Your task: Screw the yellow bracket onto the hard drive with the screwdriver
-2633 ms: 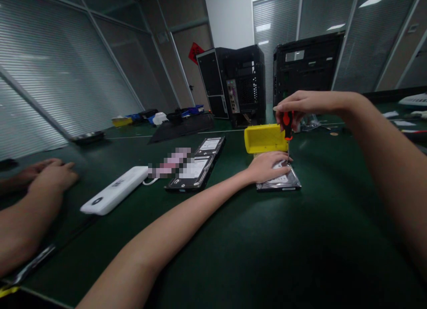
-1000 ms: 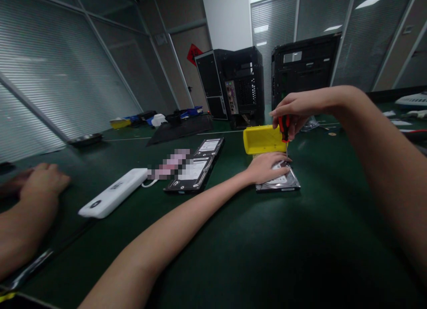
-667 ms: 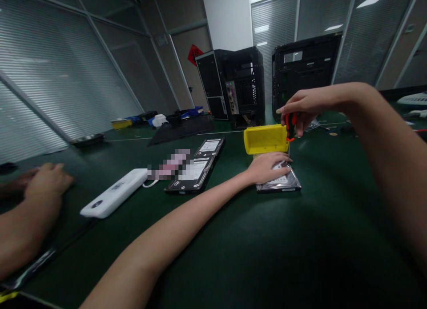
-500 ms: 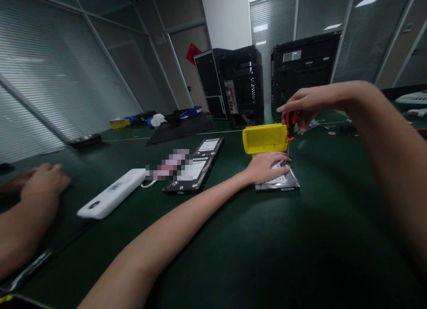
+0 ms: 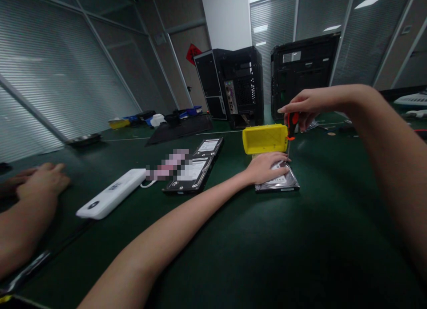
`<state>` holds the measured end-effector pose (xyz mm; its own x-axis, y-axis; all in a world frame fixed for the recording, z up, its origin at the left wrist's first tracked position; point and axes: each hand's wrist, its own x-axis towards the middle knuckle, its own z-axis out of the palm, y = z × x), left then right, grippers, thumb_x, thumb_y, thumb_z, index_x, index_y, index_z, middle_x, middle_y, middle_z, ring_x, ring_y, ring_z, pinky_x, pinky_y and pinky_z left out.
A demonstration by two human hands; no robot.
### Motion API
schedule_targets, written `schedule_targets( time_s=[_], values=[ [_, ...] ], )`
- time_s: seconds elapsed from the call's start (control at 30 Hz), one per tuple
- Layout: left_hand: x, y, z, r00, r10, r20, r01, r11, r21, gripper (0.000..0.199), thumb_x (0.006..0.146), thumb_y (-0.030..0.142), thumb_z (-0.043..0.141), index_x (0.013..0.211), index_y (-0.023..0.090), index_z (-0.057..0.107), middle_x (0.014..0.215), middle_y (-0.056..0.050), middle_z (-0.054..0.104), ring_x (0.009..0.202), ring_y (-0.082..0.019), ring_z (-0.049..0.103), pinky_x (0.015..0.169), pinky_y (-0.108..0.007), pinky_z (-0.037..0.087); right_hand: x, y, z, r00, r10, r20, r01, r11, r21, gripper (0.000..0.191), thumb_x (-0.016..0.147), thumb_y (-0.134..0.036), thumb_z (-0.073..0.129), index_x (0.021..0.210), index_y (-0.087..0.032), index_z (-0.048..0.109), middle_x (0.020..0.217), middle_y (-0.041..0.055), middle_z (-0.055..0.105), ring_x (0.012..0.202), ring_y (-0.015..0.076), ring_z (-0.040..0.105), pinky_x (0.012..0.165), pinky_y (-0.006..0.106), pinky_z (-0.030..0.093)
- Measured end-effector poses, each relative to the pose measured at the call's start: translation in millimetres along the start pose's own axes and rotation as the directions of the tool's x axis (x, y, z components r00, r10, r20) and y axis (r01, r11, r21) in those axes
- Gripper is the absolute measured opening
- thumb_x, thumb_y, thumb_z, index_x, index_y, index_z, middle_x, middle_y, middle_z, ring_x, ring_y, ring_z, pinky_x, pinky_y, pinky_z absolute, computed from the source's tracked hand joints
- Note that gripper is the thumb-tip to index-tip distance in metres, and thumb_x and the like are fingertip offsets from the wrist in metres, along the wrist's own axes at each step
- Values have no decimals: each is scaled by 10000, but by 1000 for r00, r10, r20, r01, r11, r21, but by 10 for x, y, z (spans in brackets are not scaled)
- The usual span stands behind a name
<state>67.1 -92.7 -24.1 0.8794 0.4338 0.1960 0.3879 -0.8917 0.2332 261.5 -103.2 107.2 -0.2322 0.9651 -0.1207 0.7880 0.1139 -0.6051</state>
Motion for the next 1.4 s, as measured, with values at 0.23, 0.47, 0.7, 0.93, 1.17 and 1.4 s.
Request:
schedule_targets(
  time_s=[0.23, 0.47, 0.7, 0.93, 1.17, 1.4],
  values=[
    [-1, -10, 3, 1000, 21, -8, -21, 1000, 8, 394, 884, 439, 346, 1186, 230, 487, 1296, -14, 465, 1178, -182, 416, 964, -341, 347, -5, 51, -22, 994, -111, -14, 110, 990, -86, 470, 729, -595, 482, 1010, -246, 626, 919, 36, 666, 693, 153, 628, 571, 276, 527],
    [4, -2, 9, 1000, 13, -15, -13, 1000, 12, 390, 884, 439, 347, 1188, 240, 487, 1297, -13, 464, 1180, -184, 416, 966, -345, 343, 33, 33, 7, 991, -135, -8, 134, 990, -53, 470, 727, -604, 476, 935, -218, 643, 884, 36, 659, 715, 147, 620, 590, 264, 518],
    [5, -22, 26, 999, 13, -31, -12, 1000, 8, 387, 881, 443, 358, 1181, 239, 492, 1298, -10, 465, 1179, -181, 418, 960, -343, 347, 56, 51, 11, 991, -126, -49, 121, 988, -96, 405, 754, -520, 501, 992, -216, 626, 831, 32, 653, 604, 116, 596, 536, 247, 497],
    [11, -15, 20, 1000, 13, -19, -13, 1000, 12, 392, 882, 445, 350, 1184, 236, 490, 1298, -12, 464, 1178, -180, 419, 957, -335, 353, 56, -4, 73, 989, -60, -134, 41, 989, -139, 454, 774, -570, 423, 884, -169, 605, 770, 73, 643, 529, 140, 589, 483, 274, 485],
    [14, -7, 8, 1000, 13, -4, -13, 1000, 22, 395, 886, 442, 338, 1193, 239, 482, 1304, -11, 457, 1190, -182, 404, 970, -345, 340, -19, -77, 52, 998, -55, -33, 54, 998, -39, 287, 844, -314, 345, 961, -193, 577, 901, 73, 657, 628, 178, 631, 522, 296, 510],
    [16, 3, -3, 1000, 14, -4, -14, 1000, 18, 390, 883, 442, 348, 1190, 244, 487, 1287, -10, 473, 1175, -192, 420, 960, -355, 347, 19, -94, 75, 995, -94, 31, 93, 995, 44, 272, 850, -398, 386, 874, -207, 578, 813, 30, 666, 645, 154, 636, 589, 288, 523]
  ],
)
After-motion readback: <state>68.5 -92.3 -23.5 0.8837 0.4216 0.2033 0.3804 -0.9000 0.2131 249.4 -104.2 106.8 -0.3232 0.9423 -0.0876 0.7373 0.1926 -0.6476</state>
